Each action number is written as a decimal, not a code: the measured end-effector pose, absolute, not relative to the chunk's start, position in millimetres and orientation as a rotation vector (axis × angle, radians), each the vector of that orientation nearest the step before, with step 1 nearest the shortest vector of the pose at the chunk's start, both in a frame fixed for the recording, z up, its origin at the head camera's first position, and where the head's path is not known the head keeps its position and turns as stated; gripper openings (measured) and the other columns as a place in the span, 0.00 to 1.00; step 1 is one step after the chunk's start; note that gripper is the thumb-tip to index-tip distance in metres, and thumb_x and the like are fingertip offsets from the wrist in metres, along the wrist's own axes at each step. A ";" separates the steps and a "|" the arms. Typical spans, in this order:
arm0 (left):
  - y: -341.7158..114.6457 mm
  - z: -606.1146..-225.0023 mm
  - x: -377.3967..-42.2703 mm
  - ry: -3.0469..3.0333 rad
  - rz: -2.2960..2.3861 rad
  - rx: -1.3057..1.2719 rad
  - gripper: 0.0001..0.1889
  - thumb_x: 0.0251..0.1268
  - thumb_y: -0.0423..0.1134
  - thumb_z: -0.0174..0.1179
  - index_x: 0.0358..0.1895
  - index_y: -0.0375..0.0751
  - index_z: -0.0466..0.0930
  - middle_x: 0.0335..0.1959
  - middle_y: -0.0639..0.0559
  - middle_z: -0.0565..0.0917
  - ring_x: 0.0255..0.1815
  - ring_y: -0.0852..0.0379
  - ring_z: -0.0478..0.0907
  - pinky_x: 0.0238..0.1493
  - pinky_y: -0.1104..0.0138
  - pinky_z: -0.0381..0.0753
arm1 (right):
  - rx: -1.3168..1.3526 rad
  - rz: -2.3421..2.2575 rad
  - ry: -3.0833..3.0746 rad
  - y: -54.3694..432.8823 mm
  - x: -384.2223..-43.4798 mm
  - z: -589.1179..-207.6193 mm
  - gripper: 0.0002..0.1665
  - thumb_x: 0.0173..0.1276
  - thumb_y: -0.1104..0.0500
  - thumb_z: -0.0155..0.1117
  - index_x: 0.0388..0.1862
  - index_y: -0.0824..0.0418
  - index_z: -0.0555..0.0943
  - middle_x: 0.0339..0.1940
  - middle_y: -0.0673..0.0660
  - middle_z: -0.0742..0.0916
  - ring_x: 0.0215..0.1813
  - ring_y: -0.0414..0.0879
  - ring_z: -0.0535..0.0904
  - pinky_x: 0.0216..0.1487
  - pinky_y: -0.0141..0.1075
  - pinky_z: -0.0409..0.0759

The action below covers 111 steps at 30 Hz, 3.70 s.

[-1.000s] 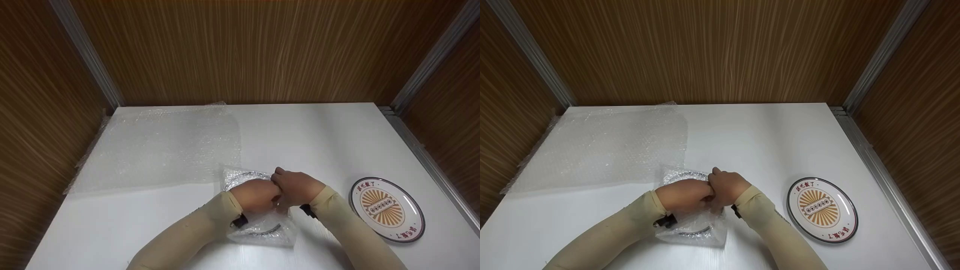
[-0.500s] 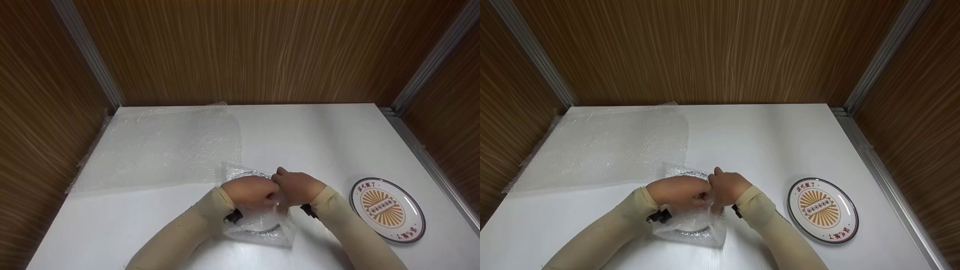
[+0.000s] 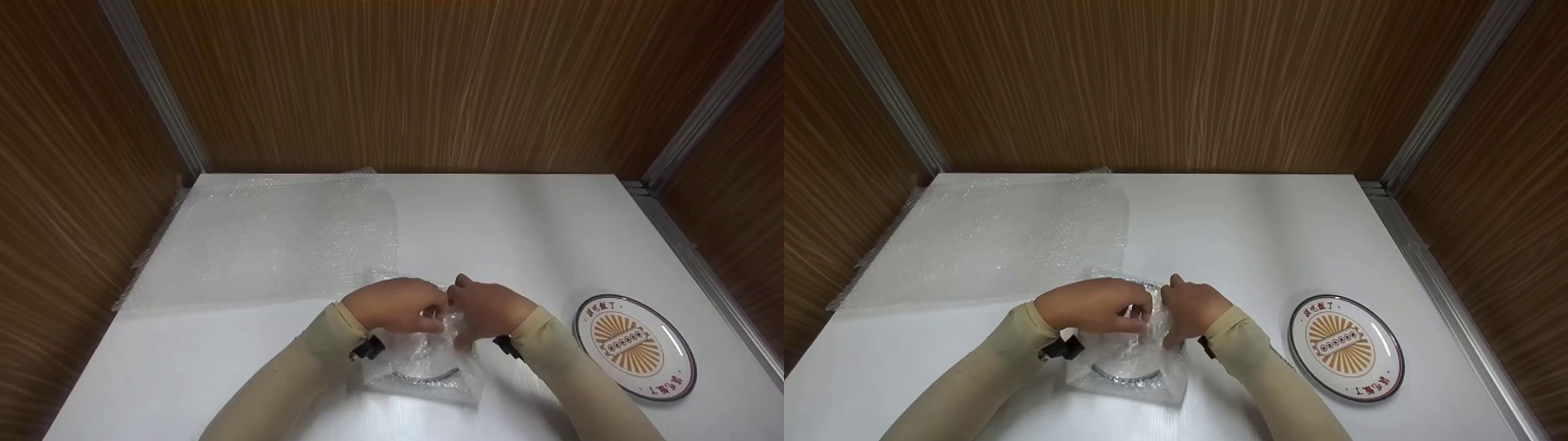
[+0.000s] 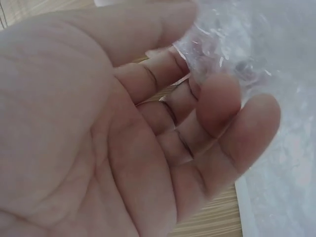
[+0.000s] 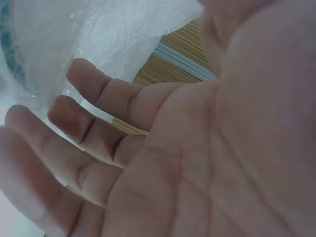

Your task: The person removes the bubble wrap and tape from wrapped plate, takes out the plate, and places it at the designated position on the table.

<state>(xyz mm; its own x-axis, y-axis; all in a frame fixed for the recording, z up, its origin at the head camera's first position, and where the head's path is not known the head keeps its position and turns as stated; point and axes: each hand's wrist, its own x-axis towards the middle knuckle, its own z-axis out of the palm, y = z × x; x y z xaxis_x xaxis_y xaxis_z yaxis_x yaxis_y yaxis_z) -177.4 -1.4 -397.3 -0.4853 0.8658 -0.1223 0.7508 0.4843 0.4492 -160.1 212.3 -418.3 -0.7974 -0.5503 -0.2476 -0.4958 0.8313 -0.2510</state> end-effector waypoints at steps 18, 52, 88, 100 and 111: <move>-25.8 -368.8 -144.1 2.811 0.436 1.246 0.06 0.70 0.42 0.62 0.42 0.46 0.83 0.37 0.54 0.80 0.30 0.59 0.75 0.33 0.64 0.77 | -1.128 -0.243 2.921 185.2 -131.7 -417.3 0.13 0.60 0.64 0.71 0.45 0.61 0.83 0.33 0.55 0.82 0.31 0.49 0.77 0.33 0.44 0.82; -174.9 -377.5 -147.4 2.768 0.584 0.794 0.15 0.64 0.21 0.54 0.43 0.40 0.86 0.41 0.47 0.86 0.42 0.51 0.80 0.46 0.57 0.80 | -1.210 -0.241 2.855 183.7 -131.7 -417.9 0.10 0.65 0.62 0.66 0.25 0.54 0.77 0.25 0.47 0.77 0.29 0.43 0.73 0.28 0.38 0.79; -152.1 -429.7 -120.1 2.794 0.500 0.894 0.31 0.54 0.41 0.77 0.61 0.32 0.80 0.49 0.41 0.79 0.48 0.43 0.78 0.47 0.51 0.81 | -1.216 -0.135 2.948 178.7 -130.2 -424.9 0.13 0.63 0.58 0.67 0.23 0.54 0.74 0.22 0.48 0.76 0.25 0.45 0.72 0.22 0.42 0.77; -143.6 -440.1 -116.7 2.827 0.478 0.878 0.29 0.44 0.35 0.81 0.52 0.33 0.79 0.42 0.43 0.76 0.42 0.45 0.74 0.40 0.51 0.80 | -1.213 -0.117 2.942 178.7 -130.5 -424.8 0.14 0.64 0.58 0.66 0.22 0.54 0.73 0.22 0.48 0.75 0.25 0.46 0.71 0.20 0.40 0.74; -142.9 -428.8 -123.2 2.848 0.420 0.894 0.12 0.63 0.38 0.68 0.46 0.35 0.83 0.36 0.46 0.77 0.35 0.47 0.75 0.35 0.52 0.78 | -1.175 -0.140 2.916 178.5 -129.2 -422.8 0.09 0.64 0.56 0.67 0.26 0.54 0.77 0.26 0.49 0.79 0.28 0.47 0.75 0.23 0.43 0.78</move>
